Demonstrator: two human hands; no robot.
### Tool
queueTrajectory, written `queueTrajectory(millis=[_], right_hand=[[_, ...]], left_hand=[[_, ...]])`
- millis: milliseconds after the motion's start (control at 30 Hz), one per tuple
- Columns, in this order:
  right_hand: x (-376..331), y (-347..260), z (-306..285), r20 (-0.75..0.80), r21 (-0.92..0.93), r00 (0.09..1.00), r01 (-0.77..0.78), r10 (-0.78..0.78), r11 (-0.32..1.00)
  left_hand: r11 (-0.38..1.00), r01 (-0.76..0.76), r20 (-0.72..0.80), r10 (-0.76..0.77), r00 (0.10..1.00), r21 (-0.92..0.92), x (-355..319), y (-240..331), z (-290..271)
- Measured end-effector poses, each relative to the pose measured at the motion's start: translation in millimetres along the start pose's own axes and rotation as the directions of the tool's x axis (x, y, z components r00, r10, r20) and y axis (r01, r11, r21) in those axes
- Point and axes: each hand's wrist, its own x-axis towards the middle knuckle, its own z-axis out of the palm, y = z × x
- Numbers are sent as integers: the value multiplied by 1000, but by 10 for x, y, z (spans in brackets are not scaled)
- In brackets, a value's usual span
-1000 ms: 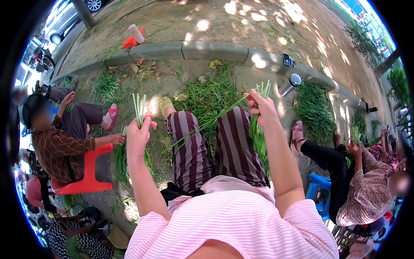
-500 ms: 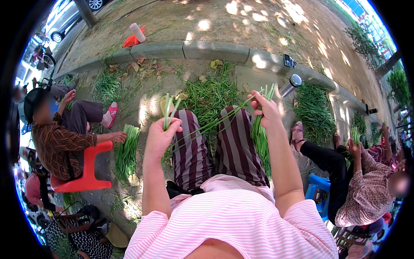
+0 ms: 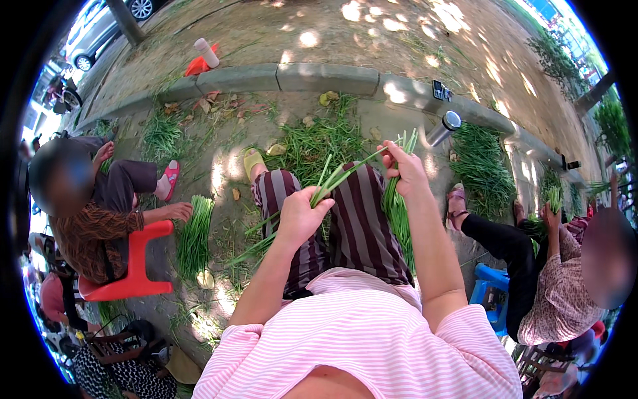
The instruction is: The person sorts through green stems by hand, picking individual leaves or stems from a bunch and placing them onto a pile on the ground.
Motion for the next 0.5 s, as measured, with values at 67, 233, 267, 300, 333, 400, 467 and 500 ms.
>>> queueTrajectory(millis=[67,233,267,300,333,400,467,500], right_hand=[[-2,11,-13,2,-2,1000,11,-11,1000],[14,53,-51,11,8,1000,4,-4,1000],[13,57,-56,9,10,1000,5,-5,1000],[13,58,-61,7,-8,1000,9,-9,1000],[-4,56,-39,7,-28,1000,11,-11,1000],[-32,45,-26,38,-61,999,14,-12,998],[-55,27,-34,94,-85,996,19,-11,996],[-96,19,-33,110,-145,994,40,-24,989]], left_hand=[[999,-7,-80,9,997,32,85,-5,77],[998,-29,-58,32,998,61,199,-28,108],[998,-34,-56,37,998,53,220,-51,108],[998,-39,-54,41,998,45,244,-78,107],[996,-17,-27,14,1000,-91,268,-131,109],[934,39,36,-28,999,-355,315,-244,85],[802,198,231,-77,970,-563,323,-171,-94],[713,285,327,-82,941,-641,318,-128,-187]])
